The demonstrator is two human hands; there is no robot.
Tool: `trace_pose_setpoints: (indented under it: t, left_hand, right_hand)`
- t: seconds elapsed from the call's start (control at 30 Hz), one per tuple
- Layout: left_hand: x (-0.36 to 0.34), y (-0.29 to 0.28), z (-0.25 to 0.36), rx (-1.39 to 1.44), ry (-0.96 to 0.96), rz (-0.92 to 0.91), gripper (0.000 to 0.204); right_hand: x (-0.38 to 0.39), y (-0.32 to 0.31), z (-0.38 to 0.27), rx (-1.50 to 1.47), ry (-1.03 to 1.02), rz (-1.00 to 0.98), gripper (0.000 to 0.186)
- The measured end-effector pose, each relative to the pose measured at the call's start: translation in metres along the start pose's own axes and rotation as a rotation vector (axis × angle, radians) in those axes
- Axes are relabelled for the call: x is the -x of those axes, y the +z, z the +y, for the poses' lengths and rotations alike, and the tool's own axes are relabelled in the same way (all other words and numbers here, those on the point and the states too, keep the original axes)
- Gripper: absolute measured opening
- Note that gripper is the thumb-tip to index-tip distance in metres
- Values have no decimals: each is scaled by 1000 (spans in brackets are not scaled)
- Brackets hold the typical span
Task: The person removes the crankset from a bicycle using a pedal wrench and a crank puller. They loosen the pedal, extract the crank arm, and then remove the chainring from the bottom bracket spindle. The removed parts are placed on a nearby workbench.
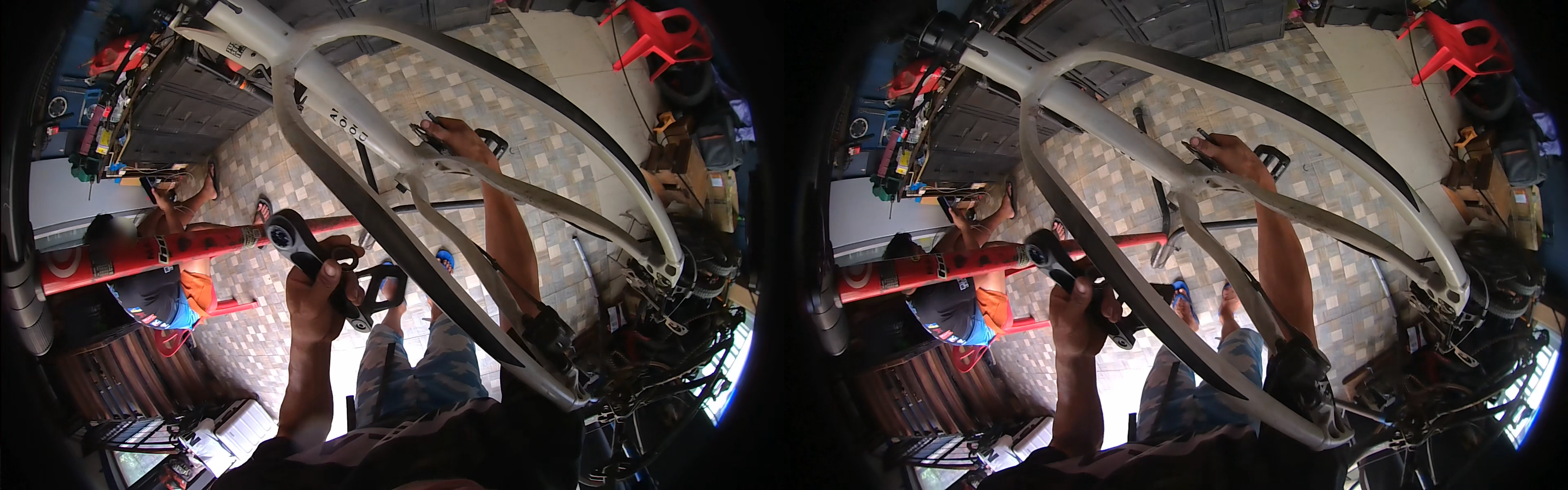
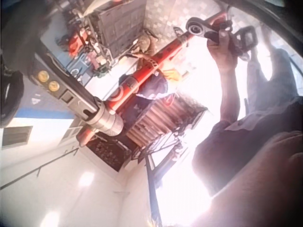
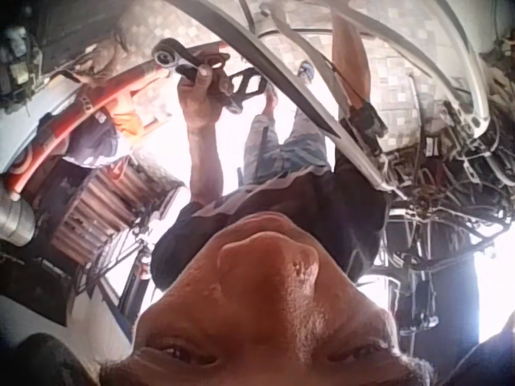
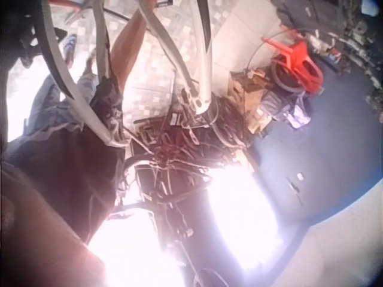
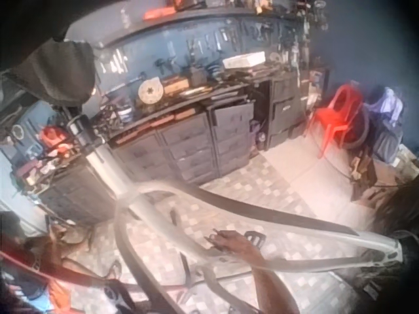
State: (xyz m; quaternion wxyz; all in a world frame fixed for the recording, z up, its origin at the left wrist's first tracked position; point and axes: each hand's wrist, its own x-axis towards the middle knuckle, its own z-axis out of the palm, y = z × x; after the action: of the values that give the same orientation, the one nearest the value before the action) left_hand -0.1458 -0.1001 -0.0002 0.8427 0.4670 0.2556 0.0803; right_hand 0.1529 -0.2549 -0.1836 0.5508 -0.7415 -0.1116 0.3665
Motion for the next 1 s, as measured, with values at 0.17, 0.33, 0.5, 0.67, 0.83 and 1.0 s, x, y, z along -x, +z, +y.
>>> trace_pose_setpoints:
  t: [0.17,0.33,0.5,0.67,0.83,1.0]
  left_hand:
    - [-11,46,23,357,-106,-159,50]
    - [-14,63,14,508,-245,-240,49]
    - [-21,73,0,809,-300,-416,53]
    - [-25,73,-6,1011,-329,-645,50]
    - [-16,73,10,954,-369,-501,42]
    - [-14,64,-4,800,-292,-452,50]
  right_hand:
    - [-26,12,34,-199,-152,54,45]
    - [-20,15,23,-157,-141,122,40]
    - [-25,11,26,-102,-87,109,38]
    - [-32,1,27,-71,-232,232,37]
    - [-34,-16,23,-98,-221,176,37]
    - [-49,-19,29,167,-428,202,36]
